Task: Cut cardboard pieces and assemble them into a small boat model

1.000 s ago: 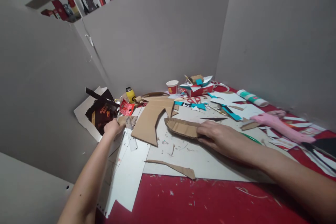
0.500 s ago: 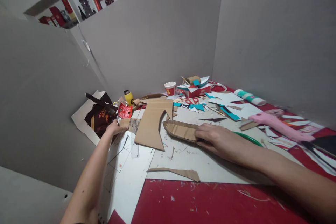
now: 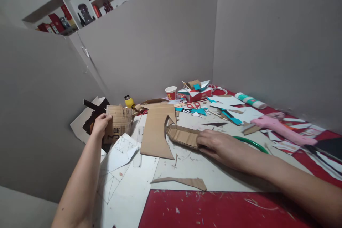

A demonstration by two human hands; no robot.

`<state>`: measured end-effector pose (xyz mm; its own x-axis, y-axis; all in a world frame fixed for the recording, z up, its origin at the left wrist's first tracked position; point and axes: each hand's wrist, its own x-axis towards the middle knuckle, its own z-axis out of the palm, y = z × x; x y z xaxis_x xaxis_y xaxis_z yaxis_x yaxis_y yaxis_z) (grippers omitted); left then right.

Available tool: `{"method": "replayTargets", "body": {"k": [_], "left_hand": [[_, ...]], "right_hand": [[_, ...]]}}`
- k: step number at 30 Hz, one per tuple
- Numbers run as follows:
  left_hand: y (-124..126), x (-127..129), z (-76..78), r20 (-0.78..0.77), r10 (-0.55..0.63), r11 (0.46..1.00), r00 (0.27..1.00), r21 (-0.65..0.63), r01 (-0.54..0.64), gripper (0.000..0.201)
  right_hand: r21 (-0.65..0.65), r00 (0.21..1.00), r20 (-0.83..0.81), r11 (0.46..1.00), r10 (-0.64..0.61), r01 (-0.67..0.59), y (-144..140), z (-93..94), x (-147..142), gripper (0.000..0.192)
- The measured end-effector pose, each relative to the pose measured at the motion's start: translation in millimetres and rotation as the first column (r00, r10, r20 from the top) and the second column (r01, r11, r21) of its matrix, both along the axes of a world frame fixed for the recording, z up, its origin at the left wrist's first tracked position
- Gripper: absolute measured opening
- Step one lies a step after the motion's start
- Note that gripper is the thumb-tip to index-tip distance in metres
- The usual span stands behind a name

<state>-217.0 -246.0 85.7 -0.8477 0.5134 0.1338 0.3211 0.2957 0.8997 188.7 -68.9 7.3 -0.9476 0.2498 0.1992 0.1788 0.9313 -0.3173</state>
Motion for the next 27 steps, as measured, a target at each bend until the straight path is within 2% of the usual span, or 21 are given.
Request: {"method": "replayTargets", "body": {"k": [3,6,9,11,12,13,14,15,16,17,18,19,20,21,22,23,24,26,27], "left_hand": [[1.0,3.3,22.9,-0.167,0.038,0.983,0.985,0.185,-0.007,0.033],[-0.8,20.4,40.1,-0.355,0.079,0.937,0.932,0.345,0.052,0.025],[-6.1,60.7,41.2,-0.542,0.073,0.9,0.837,0.398,0.179,0.022],[-10.5,100.2,30.8,-0.652,0.031,0.892,0.758,0.36,0.274,0.021],[-12.5,122.0,23.1,-0.702,-0.023,0.887,0.712,0.314,0.338,0.019],[-14.1,144.2,14.3,-0.778,-0.103,0.873,0.62,0.229,0.431,0.018],[-15.1,165.5,5.1,-0.927,-0.228,0.823,0.299,-0.019,0.568,0.023],[-15.4,185.0,-4.1,-0.958,-0.282,0.751,-0.05,-0.253,0.61,0.027],[-14.8,201.6,-13.1,-0.923,-0.267,0.717,-0.276,-0.382,0.583,0.026],[-13.6,214.7,-21.6,-0.891,-0.242,0.709,-0.383,-0.432,0.558,0.024],[-12.0,223.7,-29.4,-0.874,-0.243,0.705,-0.421,-0.457,0.543,0.024],[-10.3,228.4,-36.2,-0.867,-0.26,0.706,-0.425,-0.471,0.529,0.025],[-8.9,229.0,-42.0,-0.863,-0.294,0.708,-0.411,-0.485,0.513,0.029],[-8.2,226.1,-46.5,-0.87,-0.327,0.718,-0.37,-0.483,0.501,0.033],[-8.3,220.5,-49.8,-0.89,-0.346,0.738,-0.299,-0.454,0.499,0.037],[-9.2,213.2,-51.9,-0.92,-0.347,0.77,-0.181,-0.39,0.506,0.04],[-10.7,205.0,-53.0,-0.939,-0.343,0.8,-0.03,-0.309,0.515,0.042],[-14.0,188.0,-53.0,-0.879,-0.325,0.864,0.348,-0.127,0.488,0.043],[-15.0,179.7,-52.6,-0.834,-0.301,0.894,0.462,-0.078,0.441,0.044]], "right_hand": [[0.011,1.0,-0.007,1.0,0.003,-0.003,0.0,-2.7,-1.1,0.02],[0.019,0.999,-0.025,1.0,0.021,-0.021,1.2,-5.0,-2.8,0.018],[-0.053,0.986,-0.167,0.999,-0.008,-0.001,0.5,-2.4,-1.9,0.021],[-0.249,0.955,-0.288,0.969,-0.067,-0.007,-4.5,2.6,0.5,0.036],[-0.4,0.942,-0.323,0.916,-0.094,-0.046,-8.9,5.3,1.8,0.045],[-0.565,0.937,-0.333,0.818,-0.106,-0.108,-14.5,7.8,2.8,0.052],[-0.725,0.938,-0.334,0.661,-0.094,-0.191,-21.0,9.7,3.1,0.06],[-0.842,0.935,-0.345,0.467,-0.078,-0.271,-28.0,10.8,2.8,0.066],[-0.9,0.933,-0.354,0.294,-0.068,-0.321,-34.7,10.9,1.7,0.069],[-0.926,0.924,-0.362,0.164,-0.123,-0.341,-40.5,10.3,0.1,0.066],[-0.937,0.916,-0.349,0.077,-0.196,-0.34,-44.8,9.0,-1.9,0.061],[-0.945,0.912,-0.323,0.023,-0.252,-0.328,-47.1,7.5,-4.1,0.056],[-0.948,0.906,-0.302,-0.009,-0.296,-0.319,-47.1,5.9,-6.1,0.053],[-0.949,0.9,-0.292,-0.021,-0.325,-0.316,-44.9,4.4,-8.0,0.051],[-0.947,0.89,-0.293,-0.018,-0.35,-0.319,-41.1,3.2,-9.5,0.048],[-0.945,0.873,-0.301,-0.003,-0.383,-0.327,-36.2,2.2,-10.6,0.045],[-0.942,0.851,-0.31,0.018,-0.425,-0.335,-31.0,1.6,-11.3,0.041],[-0.938,0.802,-0.322,0.052,-0.502,-0.344,-22.3,0.6,-11.8,0.035],[-0.936,0.785,-0.325,0.061,-0.527,-0.347,-19.7,0.2,-11.9,0.033]]}}
